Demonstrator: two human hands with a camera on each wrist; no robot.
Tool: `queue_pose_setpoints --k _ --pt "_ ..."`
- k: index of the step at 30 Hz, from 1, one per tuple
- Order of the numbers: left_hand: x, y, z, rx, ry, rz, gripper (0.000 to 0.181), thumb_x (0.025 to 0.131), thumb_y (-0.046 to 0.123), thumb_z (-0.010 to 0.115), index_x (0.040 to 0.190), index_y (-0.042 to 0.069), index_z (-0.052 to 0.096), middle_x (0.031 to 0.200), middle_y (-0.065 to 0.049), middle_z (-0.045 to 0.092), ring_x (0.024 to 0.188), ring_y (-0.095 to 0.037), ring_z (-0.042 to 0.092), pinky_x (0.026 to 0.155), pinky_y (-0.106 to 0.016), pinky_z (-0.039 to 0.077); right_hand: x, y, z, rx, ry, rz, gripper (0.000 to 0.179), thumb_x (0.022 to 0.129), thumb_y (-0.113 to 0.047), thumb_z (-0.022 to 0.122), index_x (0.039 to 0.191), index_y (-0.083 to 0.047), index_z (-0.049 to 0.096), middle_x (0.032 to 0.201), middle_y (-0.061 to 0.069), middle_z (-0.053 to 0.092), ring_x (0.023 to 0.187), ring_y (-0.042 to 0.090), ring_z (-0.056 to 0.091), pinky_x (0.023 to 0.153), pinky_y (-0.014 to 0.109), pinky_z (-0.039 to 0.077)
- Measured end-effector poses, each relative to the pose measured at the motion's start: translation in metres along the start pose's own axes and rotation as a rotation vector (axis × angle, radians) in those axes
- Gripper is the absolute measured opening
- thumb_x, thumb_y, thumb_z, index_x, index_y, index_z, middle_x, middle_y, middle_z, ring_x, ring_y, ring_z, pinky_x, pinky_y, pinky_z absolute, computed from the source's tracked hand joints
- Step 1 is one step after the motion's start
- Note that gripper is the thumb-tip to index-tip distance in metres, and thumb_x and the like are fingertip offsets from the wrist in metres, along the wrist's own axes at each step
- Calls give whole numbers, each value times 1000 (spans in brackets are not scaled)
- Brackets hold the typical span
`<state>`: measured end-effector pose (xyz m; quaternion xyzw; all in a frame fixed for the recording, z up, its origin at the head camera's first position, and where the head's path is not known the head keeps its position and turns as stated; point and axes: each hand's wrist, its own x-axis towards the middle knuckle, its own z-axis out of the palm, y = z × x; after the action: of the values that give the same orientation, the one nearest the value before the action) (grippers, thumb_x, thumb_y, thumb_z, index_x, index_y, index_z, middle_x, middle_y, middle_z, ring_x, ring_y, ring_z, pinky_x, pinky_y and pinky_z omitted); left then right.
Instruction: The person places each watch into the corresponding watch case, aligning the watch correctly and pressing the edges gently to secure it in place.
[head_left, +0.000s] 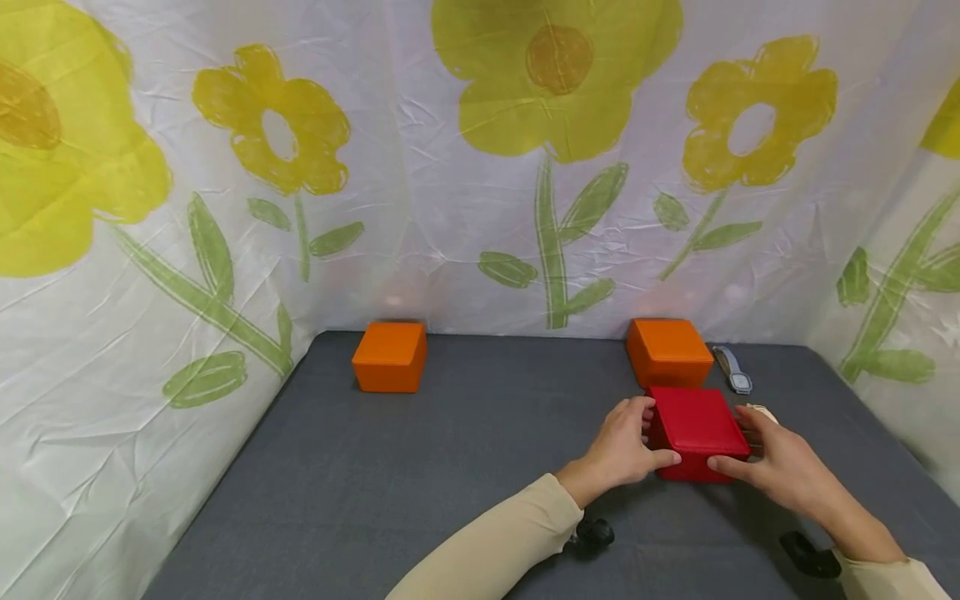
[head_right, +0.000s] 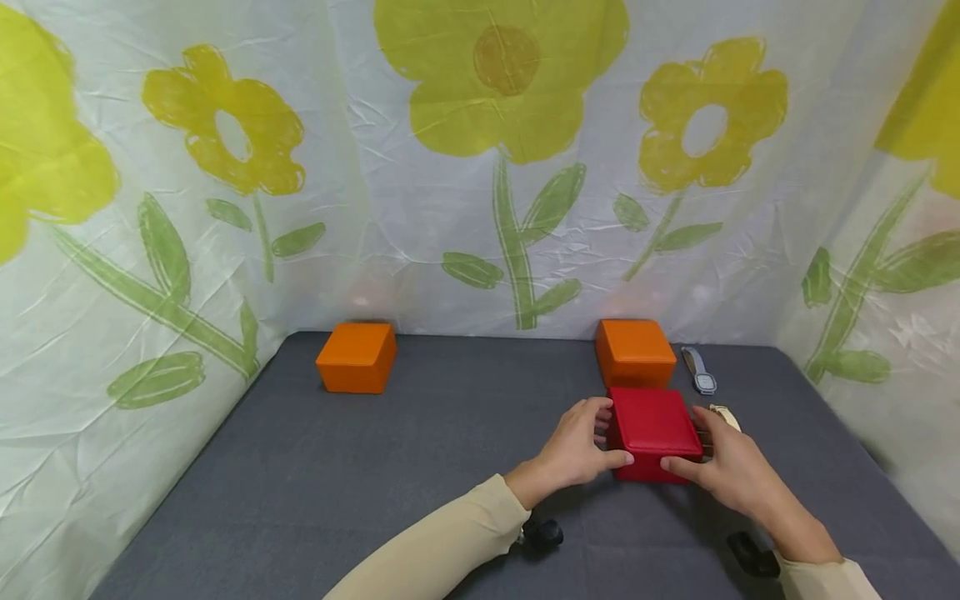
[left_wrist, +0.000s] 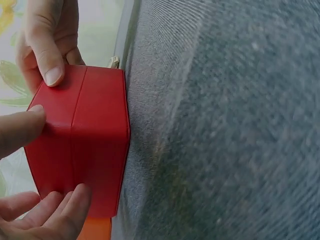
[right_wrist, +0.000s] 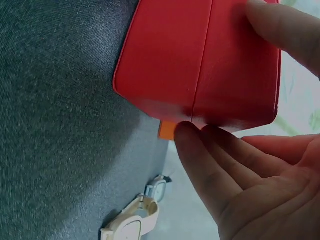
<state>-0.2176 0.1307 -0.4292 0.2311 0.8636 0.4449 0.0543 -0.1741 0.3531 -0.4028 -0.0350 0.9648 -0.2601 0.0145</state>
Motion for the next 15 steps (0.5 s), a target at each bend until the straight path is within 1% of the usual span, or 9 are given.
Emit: queue_pose_setpoints --k 3,5,8,15 --pt "0 0 1 4 7 -16 65 76 30 81 130 15 48 111 9 51 91 -2 52 75 -15 48 1 0 0 14 -18 12 101 77 -49 75 138 16 29 117 35 55 95 37 62 68 43 55" --pt "-1 0 2 5 6 -23 64 76 30 82 129 15 49 111 8 51 90 -1 52 74 -14 48 1 1 1 22 -25 13 99 77 -49 75 138 15 31 116 33 57 93 35 63 66 41 54" --pt "0 0 3 -3 6 -23 64 76 30 82 130 14 50 112 8 51 90 -2 54 74 -14 48 0 1 2 30 -22 12 98 78 -49 75 138 15 31 118 34 56 93 36 63 66 41 55" --pt "0 -5 -1 -67 -16 -7 64 77 25 81 131 12 49 114 7 50 93 -1 54 76 -14 48 0 1 5 39 13 12 97 78 -48 75 138 14 31 121 36 53 95 39 63 67 44 55"
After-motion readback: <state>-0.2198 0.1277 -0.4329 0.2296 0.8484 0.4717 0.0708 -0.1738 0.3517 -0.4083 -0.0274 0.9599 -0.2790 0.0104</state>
